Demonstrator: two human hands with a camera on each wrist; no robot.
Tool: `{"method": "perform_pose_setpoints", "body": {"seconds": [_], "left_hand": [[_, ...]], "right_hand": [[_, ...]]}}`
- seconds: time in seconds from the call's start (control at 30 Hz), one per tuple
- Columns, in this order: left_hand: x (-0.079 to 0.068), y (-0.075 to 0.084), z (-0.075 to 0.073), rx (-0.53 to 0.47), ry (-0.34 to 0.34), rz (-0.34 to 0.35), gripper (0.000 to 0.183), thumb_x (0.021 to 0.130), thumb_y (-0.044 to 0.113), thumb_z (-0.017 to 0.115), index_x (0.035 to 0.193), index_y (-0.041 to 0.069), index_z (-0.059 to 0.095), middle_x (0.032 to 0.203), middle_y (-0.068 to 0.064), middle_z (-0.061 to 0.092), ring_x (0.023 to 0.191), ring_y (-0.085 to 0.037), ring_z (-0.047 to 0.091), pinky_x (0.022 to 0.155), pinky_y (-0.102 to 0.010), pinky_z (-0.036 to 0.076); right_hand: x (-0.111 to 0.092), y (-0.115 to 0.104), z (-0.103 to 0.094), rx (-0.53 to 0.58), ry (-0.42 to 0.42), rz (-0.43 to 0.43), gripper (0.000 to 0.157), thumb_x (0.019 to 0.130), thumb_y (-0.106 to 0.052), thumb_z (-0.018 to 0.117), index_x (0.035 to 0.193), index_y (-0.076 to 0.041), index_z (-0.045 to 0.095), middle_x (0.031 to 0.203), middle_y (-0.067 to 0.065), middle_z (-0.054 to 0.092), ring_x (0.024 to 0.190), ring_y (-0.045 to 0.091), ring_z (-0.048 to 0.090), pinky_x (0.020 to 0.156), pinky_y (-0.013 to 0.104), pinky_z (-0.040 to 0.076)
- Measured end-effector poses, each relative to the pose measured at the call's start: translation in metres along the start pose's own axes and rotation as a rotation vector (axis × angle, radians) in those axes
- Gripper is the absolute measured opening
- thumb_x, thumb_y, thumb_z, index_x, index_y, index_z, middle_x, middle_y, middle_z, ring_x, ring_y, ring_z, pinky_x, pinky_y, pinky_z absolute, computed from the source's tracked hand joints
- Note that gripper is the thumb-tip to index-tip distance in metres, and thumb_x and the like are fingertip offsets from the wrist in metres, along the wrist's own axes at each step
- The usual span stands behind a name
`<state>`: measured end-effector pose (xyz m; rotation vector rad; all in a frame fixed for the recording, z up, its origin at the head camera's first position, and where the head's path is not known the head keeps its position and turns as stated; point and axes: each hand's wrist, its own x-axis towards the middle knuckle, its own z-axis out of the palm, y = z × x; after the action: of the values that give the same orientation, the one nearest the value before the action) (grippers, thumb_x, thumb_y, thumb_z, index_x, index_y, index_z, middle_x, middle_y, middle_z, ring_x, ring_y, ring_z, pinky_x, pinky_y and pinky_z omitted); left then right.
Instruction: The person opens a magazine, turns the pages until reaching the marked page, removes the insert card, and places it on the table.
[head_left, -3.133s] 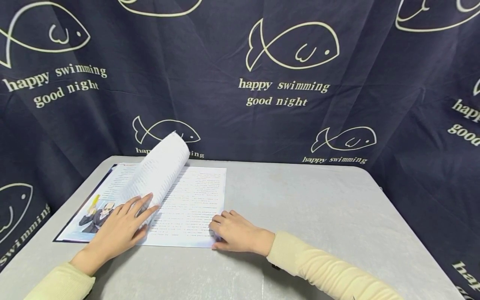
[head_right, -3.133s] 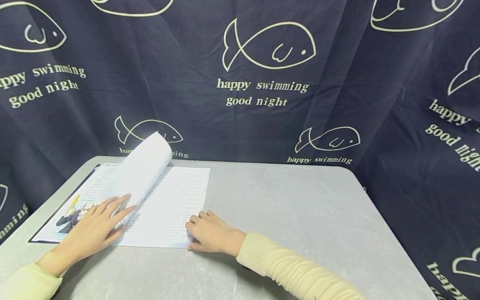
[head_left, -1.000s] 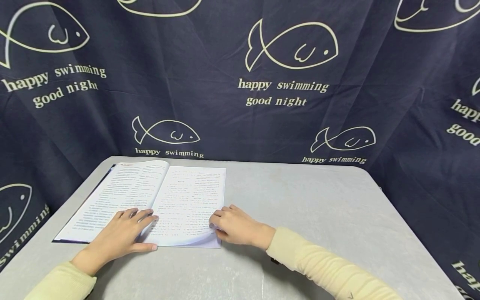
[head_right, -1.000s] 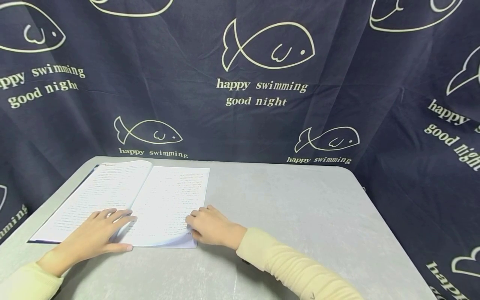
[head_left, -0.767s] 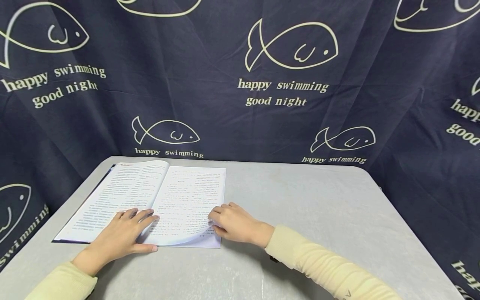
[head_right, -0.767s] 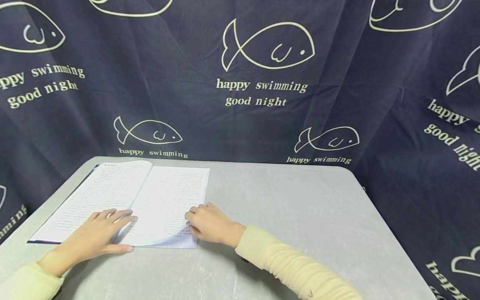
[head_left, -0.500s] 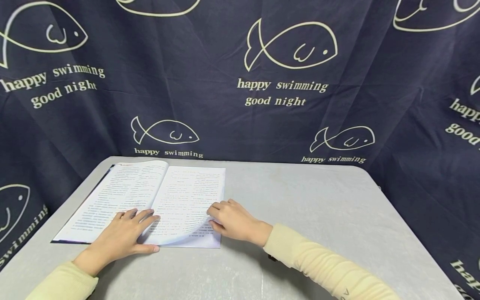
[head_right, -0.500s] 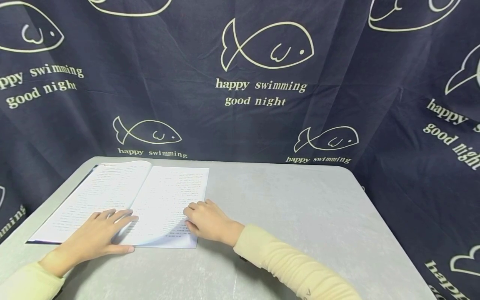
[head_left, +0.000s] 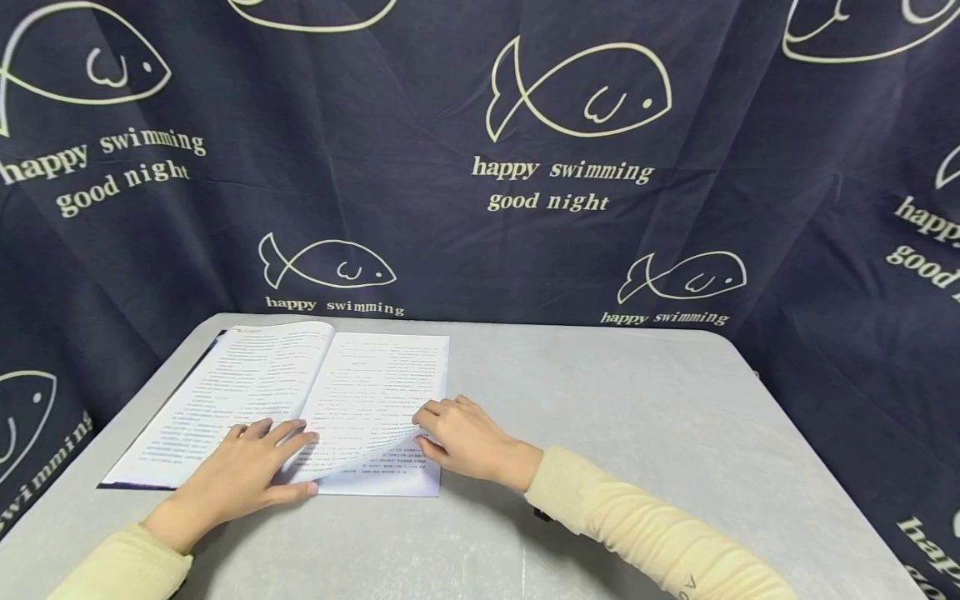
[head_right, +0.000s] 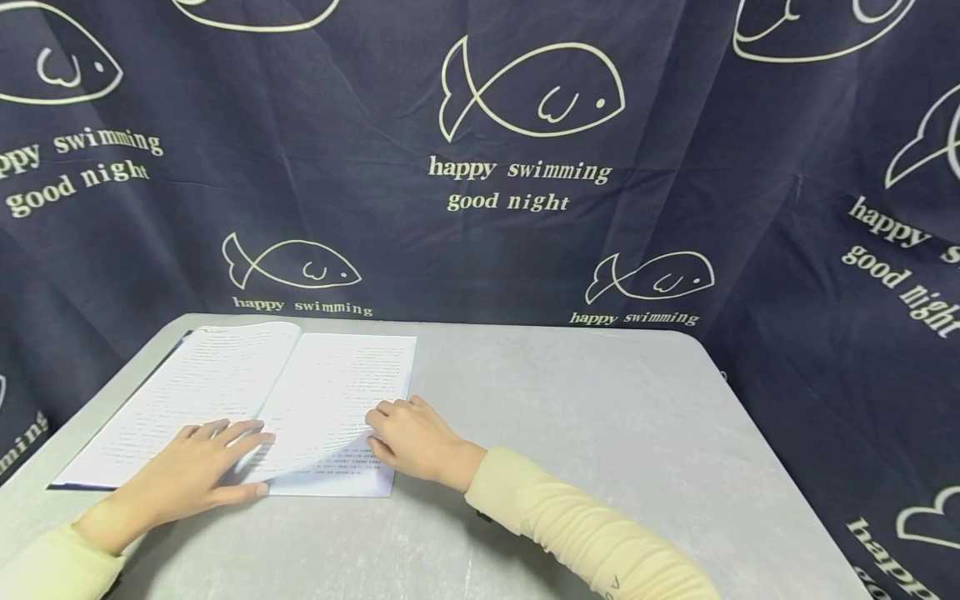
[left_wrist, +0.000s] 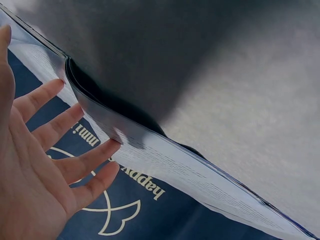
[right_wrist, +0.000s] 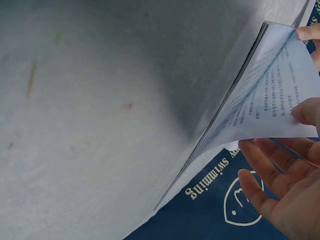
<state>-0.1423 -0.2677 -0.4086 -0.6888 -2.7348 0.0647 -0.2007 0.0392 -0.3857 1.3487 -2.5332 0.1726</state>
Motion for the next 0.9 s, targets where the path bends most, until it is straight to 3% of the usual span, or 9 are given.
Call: {"method": "perform_pose_setpoints", "body": {"seconds": [0.23,0.53,0.77,0.9], "left_hand": [[-0.001,-0.001,0.001,0.006,-0.006,-0.006,0.056,0.076,0.063,0.057,0.112,0.021,0.062,0.114,-0.004,0.061,0.097,-0.037,0.058,0.077,-0.055,0.042],[-0.002,-0.002,0.001,-0.003,-0.005,-0.017,0.046,0.08,0.056,0.057,0.111,0.022,0.062,0.113,-0.003,0.062,0.097,-0.037,0.059,0.074,-0.054,0.043],[-0.001,-0.003,0.001,-0.019,-0.013,-0.033,0.043,0.083,0.051,0.056,0.115,0.022,0.06,0.117,-0.002,0.06,0.1,-0.034,0.058,0.075,-0.052,0.043],[0.0,-0.004,0.001,-0.028,0.005,-0.035,0.047,0.083,0.048,0.057,0.121,0.019,0.057,0.118,-0.004,0.06,0.101,-0.033,0.059,0.076,-0.052,0.043]], "right_hand": [[-0.003,0.0,-0.004,-0.008,0.007,0.022,0.024,0.089,-0.026,0.054,0.107,-0.012,0.061,0.096,-0.004,0.064,0.083,0.01,0.06,0.067,0.023,0.04],[-0.008,0.0,-0.009,-0.018,0.021,0.068,0.038,0.09,-0.027,0.054,0.123,-0.009,0.051,0.117,0.001,0.06,0.098,0.014,0.059,0.081,0.029,0.047],[-0.012,0.001,-0.011,-0.013,0.102,0.082,0.044,0.086,-0.024,0.058,0.125,-0.008,0.047,0.123,0.002,0.056,0.097,0.014,0.057,0.076,0.028,0.047],[-0.013,0.0,-0.011,-0.025,0.074,0.09,0.045,0.086,-0.025,0.058,0.126,-0.007,0.046,0.124,0.002,0.055,0.101,0.015,0.056,0.08,0.029,0.046]]}}
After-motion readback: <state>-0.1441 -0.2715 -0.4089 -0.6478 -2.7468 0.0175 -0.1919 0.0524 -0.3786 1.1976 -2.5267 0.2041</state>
